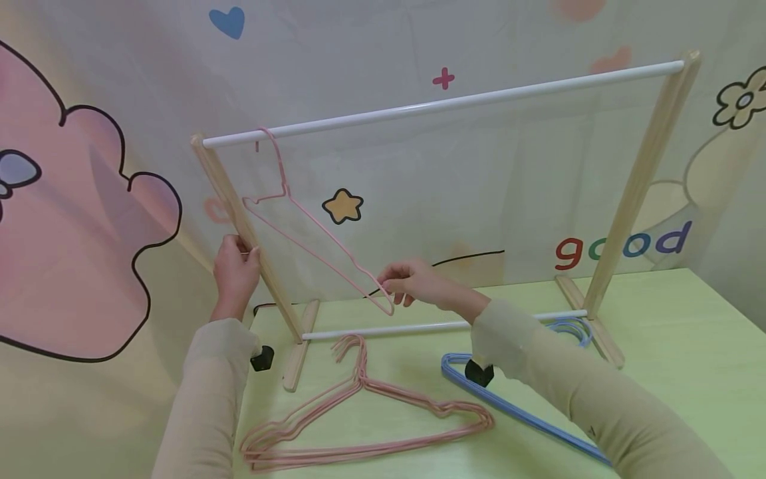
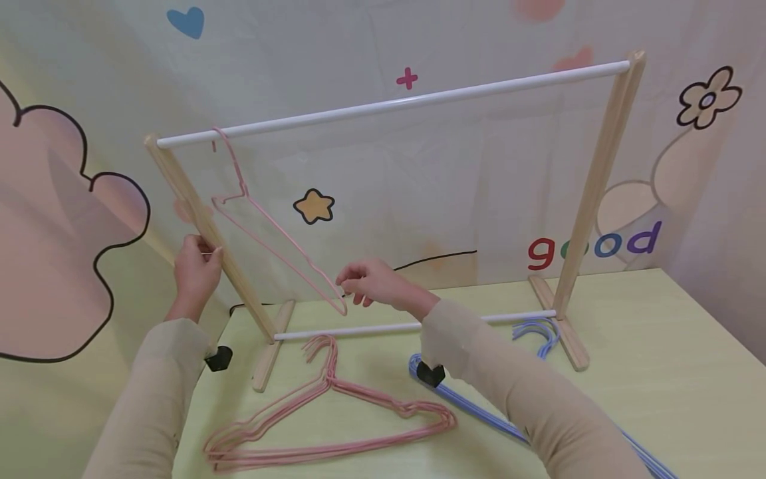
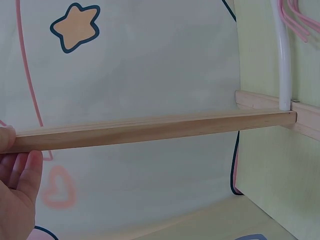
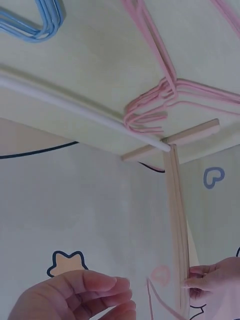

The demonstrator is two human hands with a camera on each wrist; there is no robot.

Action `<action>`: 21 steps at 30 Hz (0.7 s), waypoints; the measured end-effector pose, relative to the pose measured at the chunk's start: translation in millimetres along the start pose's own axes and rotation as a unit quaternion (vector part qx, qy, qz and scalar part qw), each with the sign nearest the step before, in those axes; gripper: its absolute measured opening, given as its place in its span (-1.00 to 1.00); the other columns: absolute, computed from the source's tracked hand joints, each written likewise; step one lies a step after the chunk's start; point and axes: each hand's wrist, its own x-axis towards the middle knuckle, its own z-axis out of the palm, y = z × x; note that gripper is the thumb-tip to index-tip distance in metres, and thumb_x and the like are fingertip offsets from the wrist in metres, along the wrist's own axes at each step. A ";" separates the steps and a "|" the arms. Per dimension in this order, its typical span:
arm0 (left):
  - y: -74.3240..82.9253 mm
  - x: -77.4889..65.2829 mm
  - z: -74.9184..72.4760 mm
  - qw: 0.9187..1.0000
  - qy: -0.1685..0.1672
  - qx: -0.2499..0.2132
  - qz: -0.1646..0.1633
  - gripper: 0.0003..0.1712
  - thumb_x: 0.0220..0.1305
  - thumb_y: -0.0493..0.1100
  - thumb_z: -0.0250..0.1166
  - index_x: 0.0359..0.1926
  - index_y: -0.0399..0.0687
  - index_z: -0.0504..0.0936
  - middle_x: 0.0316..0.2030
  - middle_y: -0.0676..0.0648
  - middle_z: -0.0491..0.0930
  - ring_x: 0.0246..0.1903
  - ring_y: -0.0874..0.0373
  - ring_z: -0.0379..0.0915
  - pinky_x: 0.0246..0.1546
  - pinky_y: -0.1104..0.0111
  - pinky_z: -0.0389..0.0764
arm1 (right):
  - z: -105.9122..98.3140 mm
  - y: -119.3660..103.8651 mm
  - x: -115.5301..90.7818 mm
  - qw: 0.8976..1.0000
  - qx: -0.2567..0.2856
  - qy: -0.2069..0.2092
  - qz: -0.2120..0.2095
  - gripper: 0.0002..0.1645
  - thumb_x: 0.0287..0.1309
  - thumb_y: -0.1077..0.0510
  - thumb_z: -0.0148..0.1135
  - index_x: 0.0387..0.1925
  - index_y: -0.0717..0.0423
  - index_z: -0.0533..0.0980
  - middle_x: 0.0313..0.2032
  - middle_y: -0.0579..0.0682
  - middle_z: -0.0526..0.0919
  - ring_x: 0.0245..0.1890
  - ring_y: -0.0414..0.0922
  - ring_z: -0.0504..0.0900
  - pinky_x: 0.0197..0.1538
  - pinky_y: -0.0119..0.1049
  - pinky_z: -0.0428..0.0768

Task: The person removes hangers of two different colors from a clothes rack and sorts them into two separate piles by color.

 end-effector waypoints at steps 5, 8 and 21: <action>0.2 0.2 -0.2 1.000 0.002 -0.001 0.003 -0.70 0.21 -0.20 0.06 -0.11 -0.32 0.31 -0.18 -0.27 0.44 -0.12 -0.10 0.48 -0.05 0.13 0.41 | -2.5 -11.8 2.6 1.000 0.008 0.003 -0.001 -0.76 0.21 0.22 -0.05 -0.14 0.25 0.44 -0.35 0.14 0.51 -0.48 -0.12 0.47 -0.44 -0.37 0.49; 0.4 0.1 -0.3 1.000 0.001 -0.003 0.002 -0.70 0.21 -0.20 0.06 -0.11 -0.32 0.31 -0.17 -0.27 0.44 -0.12 -0.10 0.48 -0.06 0.13 0.42 | -4.0 -20.3 4.8 1.000 0.013 0.002 0.000 -0.72 0.24 0.20 -0.08 -0.08 0.25 0.41 -0.26 0.19 0.50 -0.44 -0.10 0.49 -0.39 -0.36 0.52; -1.5 0.8 0.2 1.000 0.000 0.000 0.005 -0.71 0.22 -0.20 0.06 -0.11 -0.31 0.31 -0.17 -0.26 0.44 -0.13 -0.09 0.48 -0.10 0.14 0.45 | -5.3 -53.6 14.3 1.000 0.026 -0.011 -0.012 -0.65 0.23 0.13 -0.05 0.00 0.20 0.39 -0.20 0.14 0.52 -0.40 -0.13 0.50 -0.35 -0.33 0.55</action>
